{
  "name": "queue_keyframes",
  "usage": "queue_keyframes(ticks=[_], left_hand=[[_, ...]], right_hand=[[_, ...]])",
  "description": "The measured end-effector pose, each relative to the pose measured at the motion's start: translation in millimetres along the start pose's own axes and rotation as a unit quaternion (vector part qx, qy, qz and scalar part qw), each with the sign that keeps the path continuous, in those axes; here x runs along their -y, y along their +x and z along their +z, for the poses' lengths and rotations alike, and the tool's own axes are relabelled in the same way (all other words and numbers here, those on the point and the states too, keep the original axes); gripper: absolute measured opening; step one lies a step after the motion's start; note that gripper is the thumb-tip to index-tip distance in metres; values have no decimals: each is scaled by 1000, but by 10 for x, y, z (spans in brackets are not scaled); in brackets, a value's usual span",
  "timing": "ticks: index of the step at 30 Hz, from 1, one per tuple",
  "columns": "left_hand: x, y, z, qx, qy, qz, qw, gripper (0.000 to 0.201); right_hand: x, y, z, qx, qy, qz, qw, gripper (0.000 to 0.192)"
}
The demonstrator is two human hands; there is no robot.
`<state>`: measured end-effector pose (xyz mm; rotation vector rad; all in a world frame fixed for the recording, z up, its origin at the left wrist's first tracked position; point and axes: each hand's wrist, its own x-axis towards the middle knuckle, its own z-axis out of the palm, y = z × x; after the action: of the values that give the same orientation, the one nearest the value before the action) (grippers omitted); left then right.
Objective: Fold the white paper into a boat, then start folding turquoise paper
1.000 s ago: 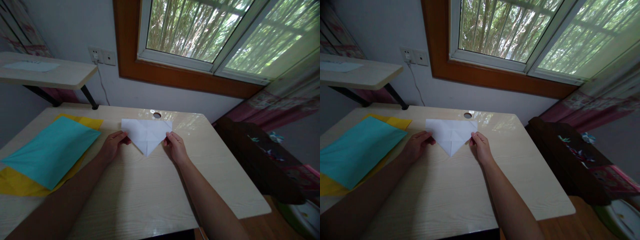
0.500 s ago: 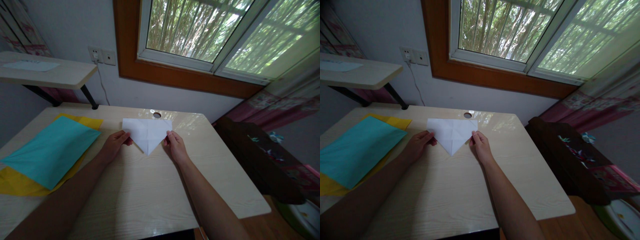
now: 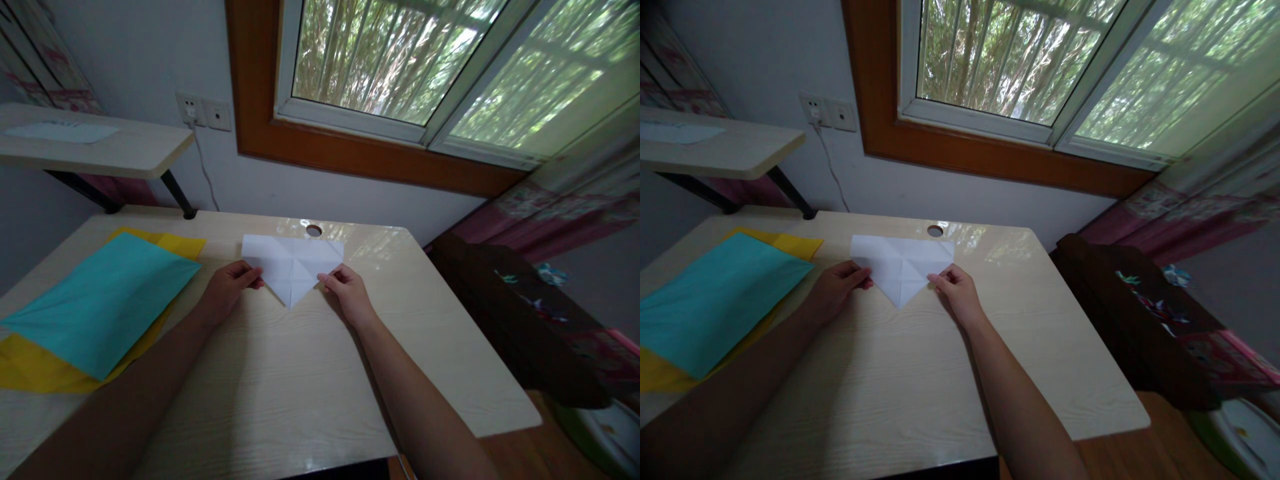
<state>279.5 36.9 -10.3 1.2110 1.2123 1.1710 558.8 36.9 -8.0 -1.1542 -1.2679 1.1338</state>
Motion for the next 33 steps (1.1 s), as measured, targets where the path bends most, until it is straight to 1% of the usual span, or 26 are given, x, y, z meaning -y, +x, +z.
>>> queue_keyframes(ticks=[4,10,14,17,24,28,33], left_hand=[[-29,-12,2,4,22,5,1000,25],[-59,-19,19,-4,35,11,999,25],[-82,-33,29,-14,38,10,999,25],[-94,-50,34,-11,21,7,1000,26],[-65,-53,26,4,-60,6,998,24],[-75,-58,23,9,-79,4,997,23],[-97,-65,30,20,-103,3,994,22]], right_hand=[[-1,7,6,-10,10,6,1000,24],[61,-22,15,-23,2,16,1000,26],[61,-29,1,-32,-10,6,999,28],[56,-33,-9,-27,0,-3,1000,28],[58,-41,-24,-19,6,-19,1000,32],[41,-34,-35,-19,4,-24,1000,35],[37,-30,-41,-10,17,-25,1000,35]])
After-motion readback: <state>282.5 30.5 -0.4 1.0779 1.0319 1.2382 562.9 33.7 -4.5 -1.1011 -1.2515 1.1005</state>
